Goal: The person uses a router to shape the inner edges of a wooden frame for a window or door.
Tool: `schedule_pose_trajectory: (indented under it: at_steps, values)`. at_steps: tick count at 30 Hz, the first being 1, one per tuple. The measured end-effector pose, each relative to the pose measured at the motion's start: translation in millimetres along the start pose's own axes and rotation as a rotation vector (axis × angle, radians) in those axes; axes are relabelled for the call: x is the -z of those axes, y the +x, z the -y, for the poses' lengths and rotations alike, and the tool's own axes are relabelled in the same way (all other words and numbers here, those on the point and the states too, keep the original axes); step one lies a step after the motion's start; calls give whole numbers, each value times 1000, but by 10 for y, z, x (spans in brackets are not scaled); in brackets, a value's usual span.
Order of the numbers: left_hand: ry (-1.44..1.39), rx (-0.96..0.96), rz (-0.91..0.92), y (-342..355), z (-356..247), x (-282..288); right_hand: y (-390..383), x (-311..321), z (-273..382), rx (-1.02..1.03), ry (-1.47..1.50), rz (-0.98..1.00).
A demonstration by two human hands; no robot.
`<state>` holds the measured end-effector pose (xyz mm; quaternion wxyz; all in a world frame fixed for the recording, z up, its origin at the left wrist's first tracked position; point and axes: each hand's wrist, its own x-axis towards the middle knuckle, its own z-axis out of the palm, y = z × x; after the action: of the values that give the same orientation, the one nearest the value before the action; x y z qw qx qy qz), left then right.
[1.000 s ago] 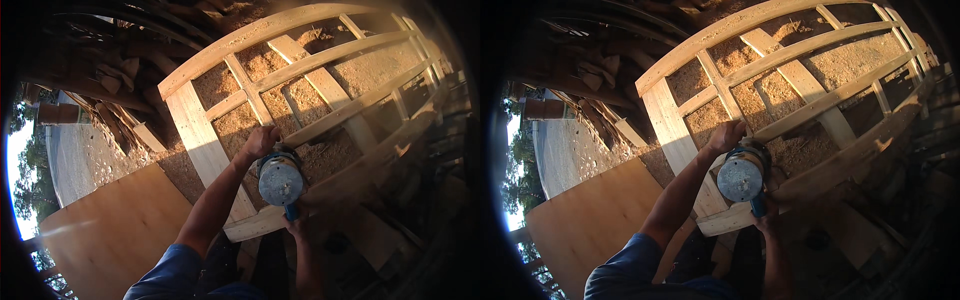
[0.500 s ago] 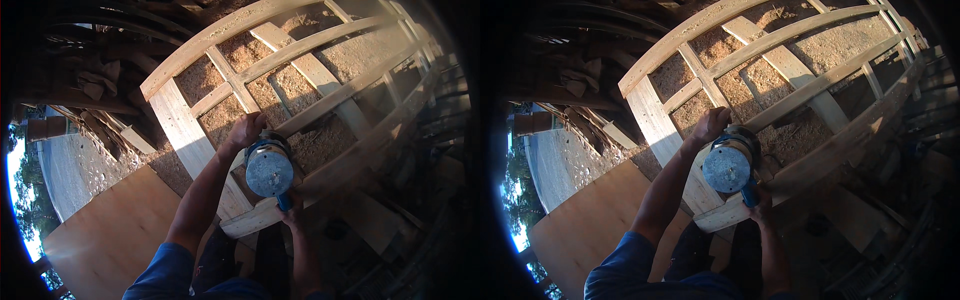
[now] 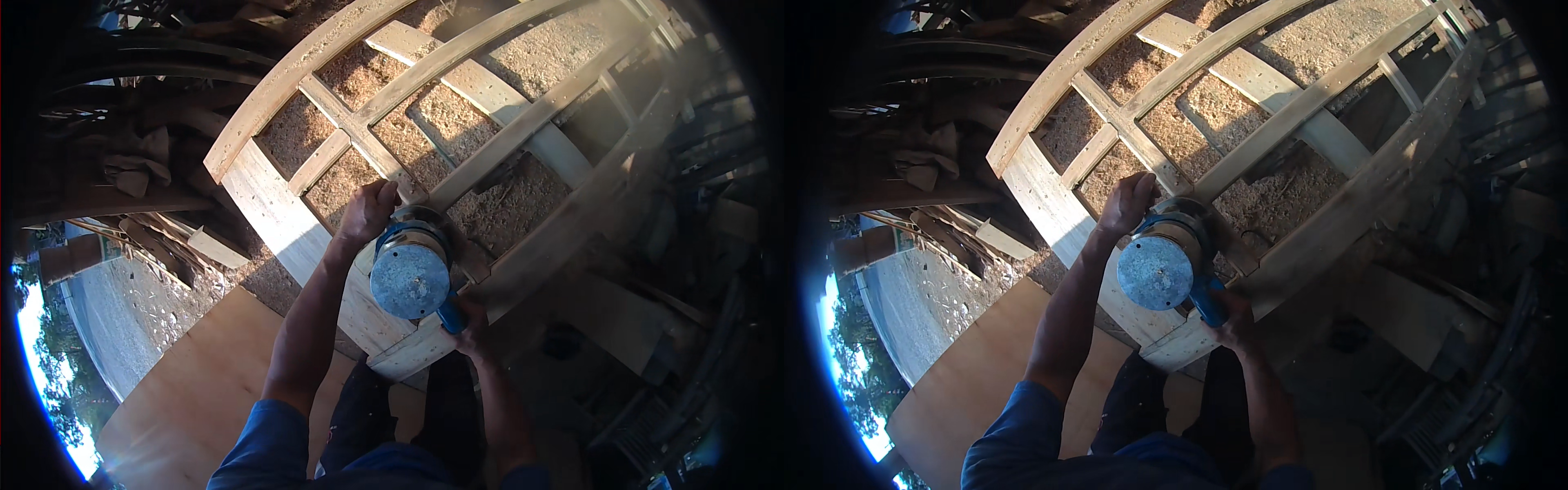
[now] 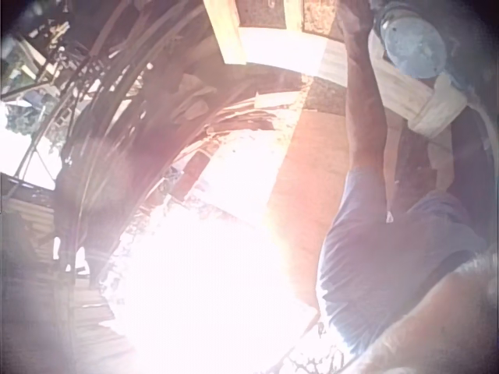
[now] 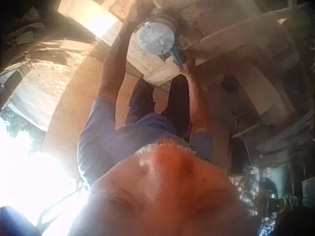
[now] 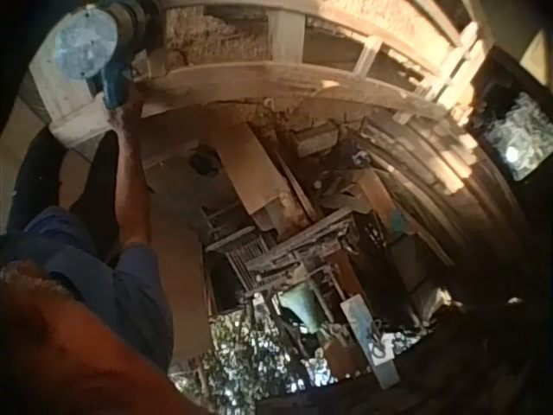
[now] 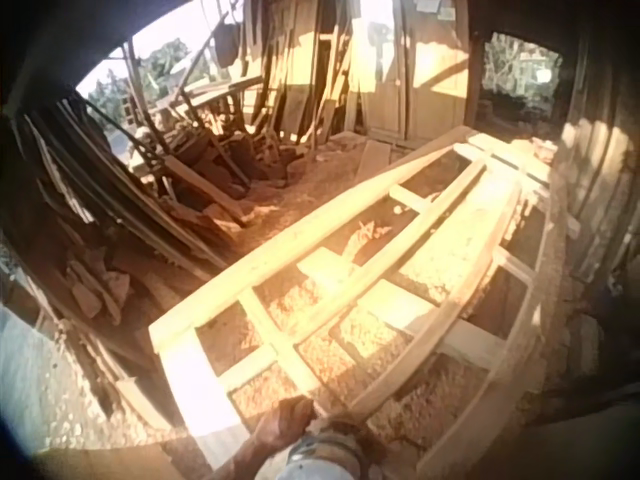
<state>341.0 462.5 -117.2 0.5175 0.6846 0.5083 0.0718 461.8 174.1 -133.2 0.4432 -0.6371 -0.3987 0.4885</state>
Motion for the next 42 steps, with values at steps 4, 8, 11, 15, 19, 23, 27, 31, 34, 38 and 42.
schedule_pose_trajectory:
  at_steps: [4,8,11,15,19,23,27,31,34,38,42]
  values:
    - [7,-62,-19,-61,128,59,-51,-117,-31,-4,-1,-11]
    - [8,-55,-13,-126,200,119,-78,-205,37,-16,-18,2]
    - [13,-10,-24,-189,230,158,-95,-281,64,-18,-20,-3]
    - [-9,2,-38,-288,267,214,-125,-379,112,2,-3,-35]
    - [-20,22,-49,-393,375,279,-176,-448,71,-3,-28,21]
    - [-38,-28,-75,-499,519,345,-206,-560,53,16,-36,33]
    - [-26,-42,-70,-592,608,403,-239,-604,37,59,-102,60]
    - [-35,6,-72,-675,652,444,-254,-645,68,-3,-54,82]
    - [-38,20,-82,-736,656,451,-276,-663,58,19,-52,100]
    - [-38,26,-111,-819,658,453,-314,-682,12,16,-77,105]
    - [-53,41,-120,-870,689,470,-298,-675,19,55,-95,108]
